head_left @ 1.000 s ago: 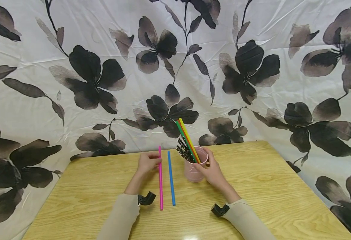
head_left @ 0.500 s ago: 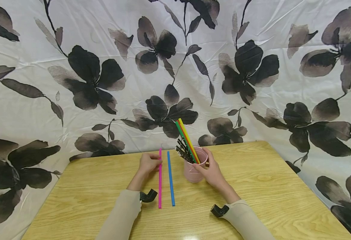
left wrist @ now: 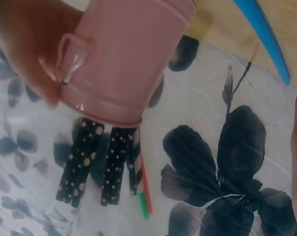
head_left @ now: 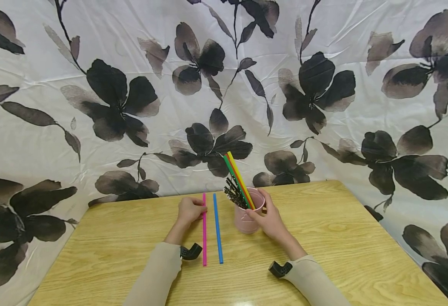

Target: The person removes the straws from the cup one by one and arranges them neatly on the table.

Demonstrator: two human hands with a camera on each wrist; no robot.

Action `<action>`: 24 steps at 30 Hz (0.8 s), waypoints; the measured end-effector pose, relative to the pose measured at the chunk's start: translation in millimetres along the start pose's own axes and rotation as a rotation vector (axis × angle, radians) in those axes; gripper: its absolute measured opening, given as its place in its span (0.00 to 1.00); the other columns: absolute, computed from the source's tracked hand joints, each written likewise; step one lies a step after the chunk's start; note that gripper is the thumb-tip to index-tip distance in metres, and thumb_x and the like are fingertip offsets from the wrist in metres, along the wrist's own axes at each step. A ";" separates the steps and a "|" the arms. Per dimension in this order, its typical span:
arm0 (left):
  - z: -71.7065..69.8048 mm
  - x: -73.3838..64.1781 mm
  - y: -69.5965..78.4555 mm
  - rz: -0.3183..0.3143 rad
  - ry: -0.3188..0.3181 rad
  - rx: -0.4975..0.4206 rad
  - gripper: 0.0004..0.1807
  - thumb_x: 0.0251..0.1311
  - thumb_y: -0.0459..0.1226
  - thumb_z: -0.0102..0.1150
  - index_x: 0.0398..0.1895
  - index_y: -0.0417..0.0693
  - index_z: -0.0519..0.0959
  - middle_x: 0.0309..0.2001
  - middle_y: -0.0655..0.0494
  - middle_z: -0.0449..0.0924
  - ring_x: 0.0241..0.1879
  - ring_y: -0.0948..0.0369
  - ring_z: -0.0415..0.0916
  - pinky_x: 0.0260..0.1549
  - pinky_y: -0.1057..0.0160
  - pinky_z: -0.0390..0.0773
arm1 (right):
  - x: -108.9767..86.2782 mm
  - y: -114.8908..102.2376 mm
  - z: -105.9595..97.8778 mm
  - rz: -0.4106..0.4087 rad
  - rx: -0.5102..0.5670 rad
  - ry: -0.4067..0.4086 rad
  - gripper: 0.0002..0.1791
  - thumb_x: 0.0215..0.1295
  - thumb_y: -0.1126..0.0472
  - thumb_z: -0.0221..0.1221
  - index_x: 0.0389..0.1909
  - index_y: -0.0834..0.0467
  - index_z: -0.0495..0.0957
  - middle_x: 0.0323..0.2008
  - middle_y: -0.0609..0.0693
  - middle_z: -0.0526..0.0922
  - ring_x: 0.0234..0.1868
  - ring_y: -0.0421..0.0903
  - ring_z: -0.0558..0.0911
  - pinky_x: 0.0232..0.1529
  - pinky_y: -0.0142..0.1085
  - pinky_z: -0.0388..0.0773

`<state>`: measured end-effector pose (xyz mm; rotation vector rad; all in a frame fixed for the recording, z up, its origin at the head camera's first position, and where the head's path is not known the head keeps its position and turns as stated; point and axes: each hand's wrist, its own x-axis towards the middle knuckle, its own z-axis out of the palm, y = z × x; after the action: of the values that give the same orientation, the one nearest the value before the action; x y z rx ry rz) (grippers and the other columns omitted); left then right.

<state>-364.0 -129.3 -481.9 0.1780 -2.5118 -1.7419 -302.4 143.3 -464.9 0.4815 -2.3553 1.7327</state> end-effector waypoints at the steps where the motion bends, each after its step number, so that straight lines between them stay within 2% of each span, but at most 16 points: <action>1: 0.2 -0.2 0.2 0.005 0.001 0.014 0.13 0.39 0.27 0.66 0.32 0.33 0.80 0.25 0.47 0.78 0.19 0.58 0.77 0.15 0.64 0.76 | -0.1 0.0 0.0 -0.002 0.000 0.001 0.42 0.50 0.47 0.61 0.64 0.42 0.49 0.56 0.54 0.65 0.53 0.53 0.68 0.46 0.46 0.69; 14: 3.7 1.9 -0.9 0.085 0.050 0.205 0.11 0.36 0.31 0.68 0.28 0.36 0.81 0.22 0.51 0.79 0.13 0.64 0.74 0.13 0.67 0.74 | -1.4 -2.3 -0.7 -0.009 0.013 0.010 0.42 0.50 0.46 0.61 0.64 0.43 0.50 0.56 0.56 0.65 0.52 0.56 0.68 0.45 0.46 0.70; 19: 3.0 0.9 -0.3 0.113 0.065 0.261 0.11 0.36 0.32 0.68 0.27 0.38 0.82 0.22 0.53 0.79 0.15 0.64 0.74 0.16 0.68 0.74 | -0.8 -0.3 -0.1 -0.002 -0.005 0.013 0.43 0.50 0.45 0.61 0.64 0.45 0.50 0.57 0.56 0.65 0.50 0.54 0.70 0.44 0.45 0.70; 24: 3.6 -0.6 0.7 0.106 0.073 0.290 0.11 0.37 0.33 0.68 0.28 0.40 0.82 0.22 0.55 0.79 0.18 0.64 0.73 0.19 0.68 0.74 | 0.0 3.2 -0.2 0.009 -0.022 0.018 0.42 0.49 0.45 0.62 0.64 0.41 0.50 0.56 0.57 0.65 0.49 0.53 0.71 0.45 0.44 0.70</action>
<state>-363.9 -125.6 -482.5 0.1202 -2.6541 -1.3040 -303.6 144.4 -467.7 0.4505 -2.3649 1.7062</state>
